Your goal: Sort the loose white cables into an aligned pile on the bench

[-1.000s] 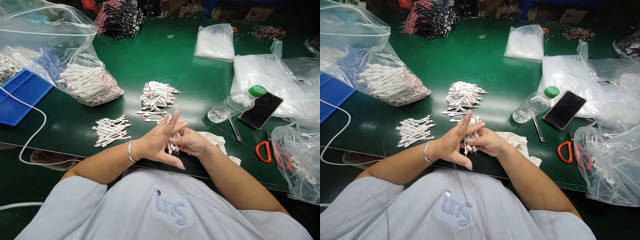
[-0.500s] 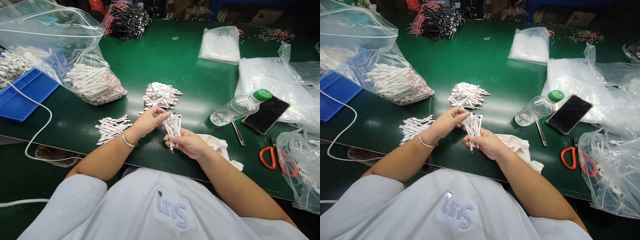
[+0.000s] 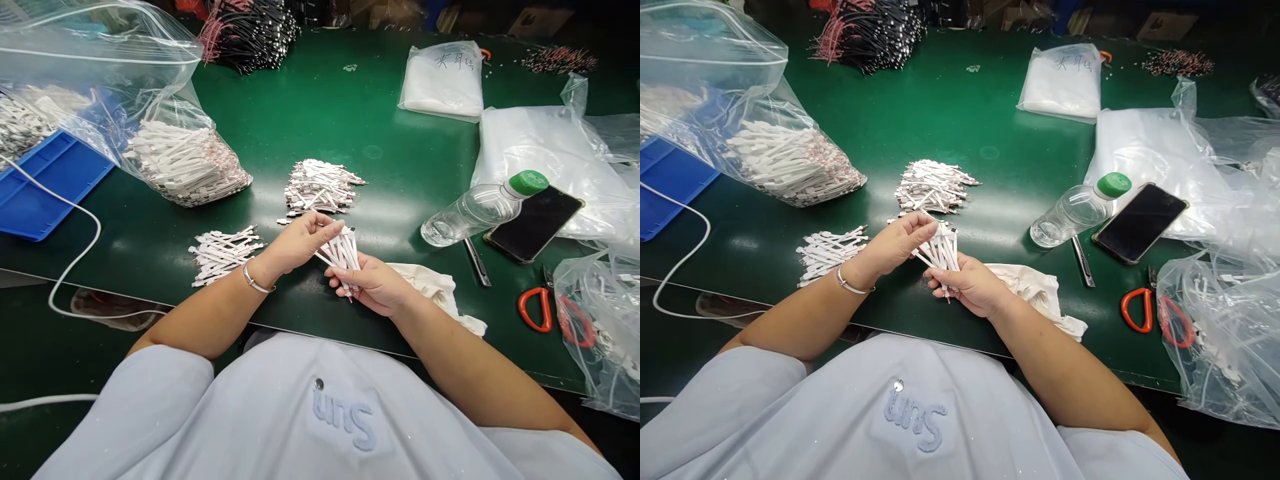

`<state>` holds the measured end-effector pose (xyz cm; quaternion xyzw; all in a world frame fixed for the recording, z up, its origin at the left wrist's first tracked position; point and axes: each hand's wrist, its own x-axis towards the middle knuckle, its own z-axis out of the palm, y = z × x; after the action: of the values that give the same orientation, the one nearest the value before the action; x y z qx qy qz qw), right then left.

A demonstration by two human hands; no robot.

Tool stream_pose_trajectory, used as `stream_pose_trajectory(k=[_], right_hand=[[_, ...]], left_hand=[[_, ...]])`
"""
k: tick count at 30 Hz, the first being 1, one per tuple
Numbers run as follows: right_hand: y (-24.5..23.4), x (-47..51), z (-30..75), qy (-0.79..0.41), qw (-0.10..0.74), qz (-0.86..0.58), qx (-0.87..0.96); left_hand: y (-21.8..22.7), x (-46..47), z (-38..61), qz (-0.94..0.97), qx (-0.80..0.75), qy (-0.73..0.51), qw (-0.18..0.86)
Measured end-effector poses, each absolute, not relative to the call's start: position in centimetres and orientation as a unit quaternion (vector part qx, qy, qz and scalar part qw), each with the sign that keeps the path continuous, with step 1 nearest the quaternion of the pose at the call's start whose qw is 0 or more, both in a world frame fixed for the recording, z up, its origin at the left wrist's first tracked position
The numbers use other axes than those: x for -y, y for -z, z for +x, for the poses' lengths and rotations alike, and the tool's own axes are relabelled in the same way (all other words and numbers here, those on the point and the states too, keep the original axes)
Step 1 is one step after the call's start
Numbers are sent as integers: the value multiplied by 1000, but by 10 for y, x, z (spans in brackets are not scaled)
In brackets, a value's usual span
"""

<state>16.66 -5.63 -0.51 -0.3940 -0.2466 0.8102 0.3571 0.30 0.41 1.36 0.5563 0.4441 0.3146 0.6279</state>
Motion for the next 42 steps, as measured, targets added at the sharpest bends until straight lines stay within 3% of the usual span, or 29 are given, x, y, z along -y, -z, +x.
stream_pose_trajectory(k=[7, 17, 35, 42], right_hand=[[1, 55, 165, -841, 319, -377, 223], [-1, 54, 168, -839, 337, -372, 208], [0, 53, 176, -828, 322, -356, 290], [4, 52, 179, -842, 266, -358, 304]], left_hand=[[-7, -2, 2, 629, -440, -309, 562], [-21, -5, -3, 665, -455, -292, 515], [-20, -12, -6, 615, -449, -230, 606], [-26, -12, -7, 608, -419, -185, 649]])
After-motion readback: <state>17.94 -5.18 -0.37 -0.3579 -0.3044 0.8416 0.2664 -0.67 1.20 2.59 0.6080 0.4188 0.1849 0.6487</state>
